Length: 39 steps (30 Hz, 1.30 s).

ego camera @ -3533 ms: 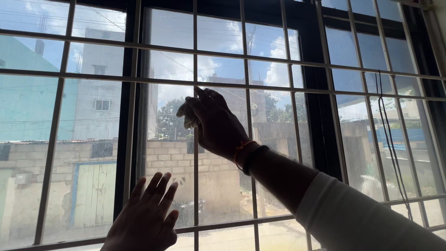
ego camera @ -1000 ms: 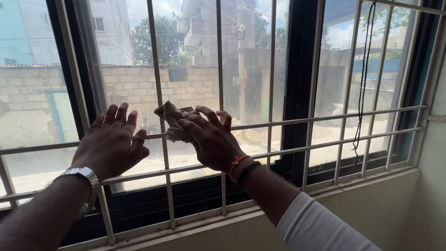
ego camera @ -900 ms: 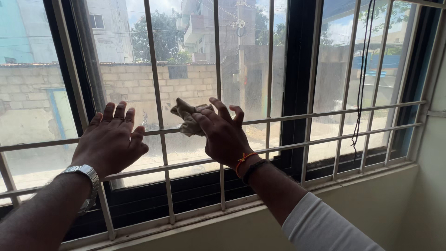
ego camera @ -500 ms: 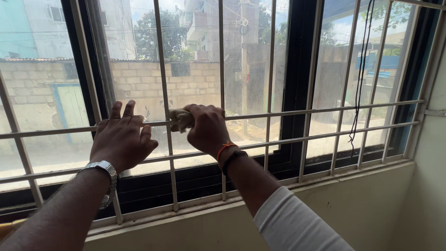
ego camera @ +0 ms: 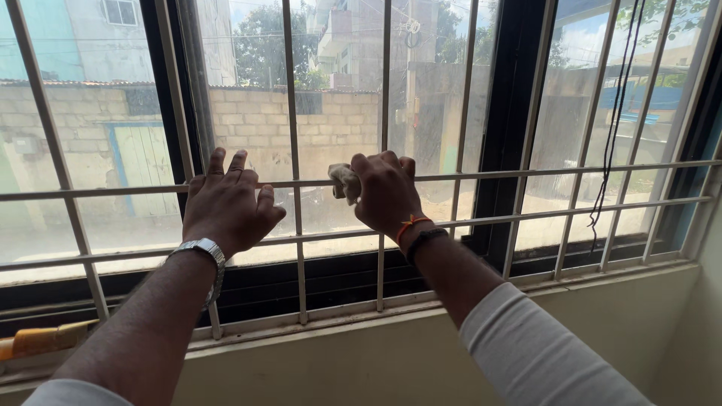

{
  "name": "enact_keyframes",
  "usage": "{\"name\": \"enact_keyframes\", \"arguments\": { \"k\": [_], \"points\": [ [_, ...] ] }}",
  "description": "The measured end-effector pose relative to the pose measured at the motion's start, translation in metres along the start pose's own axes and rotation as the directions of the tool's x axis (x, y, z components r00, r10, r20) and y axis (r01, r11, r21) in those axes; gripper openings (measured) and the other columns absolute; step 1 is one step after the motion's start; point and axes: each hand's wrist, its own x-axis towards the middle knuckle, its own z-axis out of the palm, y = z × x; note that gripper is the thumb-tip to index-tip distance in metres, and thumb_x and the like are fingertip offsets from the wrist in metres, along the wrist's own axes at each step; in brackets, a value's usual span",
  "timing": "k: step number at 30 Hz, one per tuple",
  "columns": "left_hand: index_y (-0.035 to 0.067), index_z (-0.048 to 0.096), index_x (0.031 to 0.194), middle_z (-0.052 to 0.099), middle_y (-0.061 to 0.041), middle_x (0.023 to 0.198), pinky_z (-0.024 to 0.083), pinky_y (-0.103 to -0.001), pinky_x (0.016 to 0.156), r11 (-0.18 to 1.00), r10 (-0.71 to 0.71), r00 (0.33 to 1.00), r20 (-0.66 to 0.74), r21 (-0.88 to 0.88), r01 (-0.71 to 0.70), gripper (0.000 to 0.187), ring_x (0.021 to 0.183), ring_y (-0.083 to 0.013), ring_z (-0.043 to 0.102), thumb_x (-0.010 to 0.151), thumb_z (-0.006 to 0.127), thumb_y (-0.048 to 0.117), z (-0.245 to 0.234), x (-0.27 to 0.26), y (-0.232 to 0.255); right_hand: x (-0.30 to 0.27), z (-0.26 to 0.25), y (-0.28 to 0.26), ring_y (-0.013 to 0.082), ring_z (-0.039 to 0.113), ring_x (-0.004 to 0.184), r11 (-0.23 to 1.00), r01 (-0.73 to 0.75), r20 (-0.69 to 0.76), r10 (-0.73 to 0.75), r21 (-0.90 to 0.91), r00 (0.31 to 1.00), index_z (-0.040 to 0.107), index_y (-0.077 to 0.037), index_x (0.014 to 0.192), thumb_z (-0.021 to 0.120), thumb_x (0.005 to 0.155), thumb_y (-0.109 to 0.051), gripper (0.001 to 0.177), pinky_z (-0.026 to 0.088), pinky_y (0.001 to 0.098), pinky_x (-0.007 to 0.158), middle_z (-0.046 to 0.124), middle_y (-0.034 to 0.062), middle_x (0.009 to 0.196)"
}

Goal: The person wipes the horizontal bars and vertical frame of a window using a cloth, then folds the cloth.

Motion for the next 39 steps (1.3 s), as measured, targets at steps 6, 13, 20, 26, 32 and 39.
{"name": "enact_keyframes", "arguments": {
  "k": [6,13,20,26,32,39],
  "points": [
    [0.008,0.051,0.14,0.027,-0.01,0.163,0.015,-0.054,0.12,0.998,-0.07,0.997,0.04,0.002,0.07,0.085,0.154,-0.0287,0.006,0.077,0.069,0.061,-0.01,-0.005,0.009,0.008,0.013,-0.058,0.0299,0.058,0.103,0.969,-0.235,0.083,0.229,0.072,0.97,0.067,-0.014,0.114,0.068,0.081,-0.019,0.034,0.035,0.0468,0.094,0.071,0.0095,0.105],
    [0.011,0.057,0.141,0.052,-0.009,0.152,0.022,-0.047,0.126,0.997,-0.074,0.994,0.075,-0.02,0.076,0.076,0.146,-0.0273,0.039,0.07,0.074,0.032,-0.014,-0.009,0.002,-0.036,-0.008,0.033,0.0281,0.055,0.127,0.946,0.307,-0.019,-0.311,-0.107,0.95,0.066,-0.014,0.121,0.059,0.088,0.01,0.042,0.046,0.0422,0.105,0.061,0.0067,0.136],
    [0.013,0.057,0.136,0.06,-0.007,0.135,0.024,-0.044,0.121,0.999,-0.05,0.996,0.073,-0.009,0.051,0.081,0.133,-0.028,0.048,0.059,0.078,0.031,-0.01,-0.01,0.003,-0.071,-0.03,0.1,0.0318,0.052,0.137,0.967,0.212,-0.052,-0.221,-0.142,0.974,0.068,-0.006,0.107,0.061,0.086,0.013,0.03,0.045,0.0458,0.117,0.064,0.0108,0.137],
    [0.004,0.042,0.144,0.039,-0.023,0.147,0.022,-0.058,0.11,0.998,0.067,0.988,-0.137,-0.011,-0.069,0.105,0.14,-0.0378,0.034,0.054,0.084,0.037,-0.006,-0.009,0.011,-0.061,-0.017,0.094,0.0304,0.056,0.123,0.999,-0.017,-0.052,0.014,-0.051,0.999,0.068,-0.01,0.122,0.061,0.084,0.009,0.043,0.046,0.0466,0.106,0.067,0.006,0.126],
    [-0.001,0.045,0.132,0.047,-0.022,0.129,0.036,-0.045,0.104,0.866,0.491,0.777,-0.394,0.129,-0.483,0.081,0.127,-0.0344,0.046,0.059,0.071,0.022,0.015,0.0,0.078,-0.03,-0.015,0.063,0.0302,0.052,0.117,0.939,-0.194,0.155,0.245,-0.284,0.957,0.069,-0.017,0.116,0.071,0.071,-0.004,0.047,0.041,0.0494,0.096,0.065,0.004,0.116],
    [0.005,0.053,0.122,0.054,-0.012,0.11,0.039,-0.043,0.096,0.947,0.319,0.934,-0.161,0.08,-0.31,0.054,0.105,-0.0251,0.052,0.072,0.065,0.019,0.032,0.009,0.112,-0.022,-0.018,0.055,0.0287,0.052,0.117,0.891,-0.262,0.217,0.357,-0.371,0.909,0.071,-0.016,0.108,0.071,0.082,-0.012,0.026,0.041,0.0508,0.095,0.064,0.0022,0.112]
  ]
}}
